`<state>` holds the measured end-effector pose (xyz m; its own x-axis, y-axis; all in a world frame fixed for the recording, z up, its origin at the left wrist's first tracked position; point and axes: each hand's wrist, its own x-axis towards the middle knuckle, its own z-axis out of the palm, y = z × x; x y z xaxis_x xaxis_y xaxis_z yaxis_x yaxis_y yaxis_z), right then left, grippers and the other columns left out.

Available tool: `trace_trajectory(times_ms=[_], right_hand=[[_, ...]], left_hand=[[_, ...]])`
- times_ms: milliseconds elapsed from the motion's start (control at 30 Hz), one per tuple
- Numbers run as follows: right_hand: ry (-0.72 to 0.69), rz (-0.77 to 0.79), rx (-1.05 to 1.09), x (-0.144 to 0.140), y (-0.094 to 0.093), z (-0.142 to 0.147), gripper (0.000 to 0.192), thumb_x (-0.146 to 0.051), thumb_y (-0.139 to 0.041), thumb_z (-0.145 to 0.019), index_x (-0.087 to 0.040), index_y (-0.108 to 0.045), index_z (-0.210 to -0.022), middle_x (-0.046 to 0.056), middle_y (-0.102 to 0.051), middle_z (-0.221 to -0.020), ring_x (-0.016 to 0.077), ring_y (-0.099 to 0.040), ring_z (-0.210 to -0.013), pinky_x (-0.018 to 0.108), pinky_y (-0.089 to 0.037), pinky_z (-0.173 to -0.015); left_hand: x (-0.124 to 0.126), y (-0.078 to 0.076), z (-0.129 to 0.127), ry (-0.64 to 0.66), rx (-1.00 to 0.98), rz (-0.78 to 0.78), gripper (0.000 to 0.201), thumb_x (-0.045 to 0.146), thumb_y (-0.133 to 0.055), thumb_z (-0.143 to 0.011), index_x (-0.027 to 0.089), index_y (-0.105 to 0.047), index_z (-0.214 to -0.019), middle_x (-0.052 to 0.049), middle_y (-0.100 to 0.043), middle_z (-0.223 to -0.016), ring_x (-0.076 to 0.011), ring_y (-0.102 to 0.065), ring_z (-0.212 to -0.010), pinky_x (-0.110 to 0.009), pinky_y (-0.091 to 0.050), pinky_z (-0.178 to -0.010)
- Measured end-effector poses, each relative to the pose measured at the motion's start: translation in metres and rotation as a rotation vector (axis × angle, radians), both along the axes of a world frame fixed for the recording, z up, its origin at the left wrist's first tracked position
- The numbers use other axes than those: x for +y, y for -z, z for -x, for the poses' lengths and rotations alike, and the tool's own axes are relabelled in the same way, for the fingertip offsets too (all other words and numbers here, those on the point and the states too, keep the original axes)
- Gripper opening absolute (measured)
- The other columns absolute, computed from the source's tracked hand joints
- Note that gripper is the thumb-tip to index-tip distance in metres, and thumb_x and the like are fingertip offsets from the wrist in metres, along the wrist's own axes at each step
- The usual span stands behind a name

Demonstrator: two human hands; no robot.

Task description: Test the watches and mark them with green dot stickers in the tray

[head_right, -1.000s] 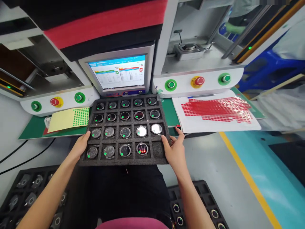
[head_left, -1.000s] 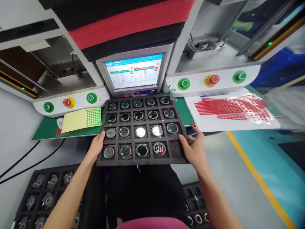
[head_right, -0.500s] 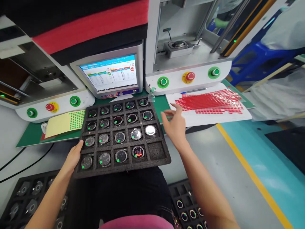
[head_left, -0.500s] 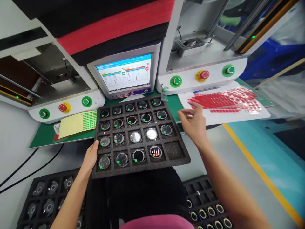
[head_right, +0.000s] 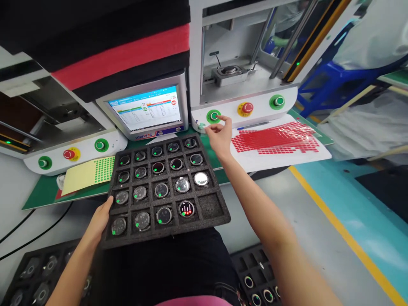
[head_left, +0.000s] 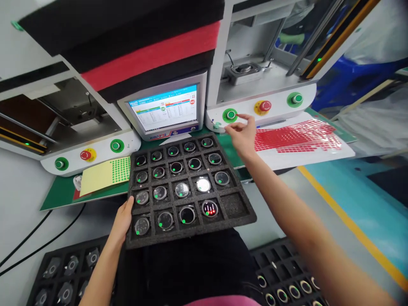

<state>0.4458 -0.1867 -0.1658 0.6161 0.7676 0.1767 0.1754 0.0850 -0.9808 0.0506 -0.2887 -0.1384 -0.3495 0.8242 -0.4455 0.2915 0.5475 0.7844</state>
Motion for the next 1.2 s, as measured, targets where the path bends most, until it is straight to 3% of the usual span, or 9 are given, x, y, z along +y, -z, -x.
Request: trace_trajectory(times_ms=[167, 367, 600, 733, 900, 1067, 1200], right_hand=[[-0.095, -0.103, 0.032, -0.057, -0.013, -0.004, 0.051, -0.023, -0.076, -0.064, -0.027, -0.046, -0.105, -0.005, -0.064, -0.071, 0.0164, -0.064, -0.063, 0.034, -0.057, -0.068], [-0.087, -0.012, 0.086, -0.110, -0.005, 0.006, 0.051, -0.030, -0.078, -0.059, -0.027, -0.046, -0.099, -0.009, -0.065, -0.066, 0.0122, -0.055, -0.042, 0.027, -0.049, -0.046], [-0.035, 0.050, 0.067, -0.124, -0.009, 0.017, 0.053, -0.034, -0.078, -0.060, -0.029, -0.045, -0.101, -0.007, -0.065, -0.068, 0.0118, -0.049, -0.036, 0.024, -0.035, -0.033], [-0.020, 0.050, 0.026, -0.122, -0.011, 0.020, 0.056, -0.038, -0.079, -0.061, -0.029, -0.043, -0.103, -0.006, -0.064, -0.070, 0.0117, -0.049, -0.038, 0.025, -0.038, -0.035], [0.019, -0.012, -0.079, -0.083, -0.026, -0.008, 0.056, -0.034, -0.076, -0.060, -0.026, -0.041, -0.104, -0.003, -0.064, -0.073, 0.0137, -0.052, -0.042, 0.030, -0.045, -0.042], [0.135, -0.030, -0.165, 0.010, -0.055, -0.075, 0.049, -0.013, -0.068, -0.070, -0.022, -0.040, -0.110, 0.000, -0.064, -0.080, 0.0129, -0.053, -0.045, 0.030, -0.048, -0.047], [0.210, -0.019, -0.215, 0.091, -0.068, -0.128, 0.043, -0.008, -0.063, -0.084, -0.016, -0.044, -0.123, 0.000, -0.064, -0.084, 0.0088, -0.054, -0.051, 0.023, -0.047, -0.049]], left_hand=[[-0.001, 0.006, -0.001, -0.022, -0.051, 0.020, 0.030, 0.028, -0.052, -0.097, 0.010, -0.075, -0.098, -0.012, -0.080, -0.090, -0.0253, -0.076, -0.094, -0.038, -0.055, -0.098], [0.000, 0.015, 0.002, -0.061, -0.042, -0.020, 0.031, 0.033, -0.056, -0.094, 0.009, -0.076, -0.093, -0.011, -0.079, -0.085, -0.0271, -0.074, -0.096, -0.038, -0.053, -0.099], [0.014, 0.025, 0.002, -0.067, -0.025, -0.085, 0.046, 0.053, -0.065, -0.082, 0.008, -0.075, -0.083, -0.011, -0.077, -0.080, -0.0299, -0.072, -0.095, -0.038, -0.054, -0.093], [0.017, 0.029, -0.002, -0.078, -0.036, -0.109, 0.052, 0.061, -0.070, -0.074, 0.010, -0.073, -0.081, -0.012, -0.077, -0.081, -0.0307, -0.071, -0.096, -0.038, -0.054, -0.092], [0.018, 0.024, -0.003, -0.109, -0.070, -0.078, 0.040, 0.051, -0.070, -0.076, 0.012, -0.071, -0.083, -0.010, -0.077, -0.084, -0.0293, -0.071, -0.093, -0.039, -0.053, -0.095], [0.017, 0.008, -0.007, -0.111, -0.135, 0.039, 0.023, 0.033, -0.058, -0.088, 0.013, -0.069, -0.095, -0.012, -0.078, -0.089, -0.0276, -0.075, -0.086, -0.043, -0.056, -0.092], [0.018, -0.002, -0.009, -0.163, -0.095, 0.141, 0.024, 0.033, -0.059, -0.088, 0.017, -0.066, -0.103, -0.014, -0.075, -0.114, -0.0297, -0.071, -0.110, -0.047, -0.049, -0.107]])
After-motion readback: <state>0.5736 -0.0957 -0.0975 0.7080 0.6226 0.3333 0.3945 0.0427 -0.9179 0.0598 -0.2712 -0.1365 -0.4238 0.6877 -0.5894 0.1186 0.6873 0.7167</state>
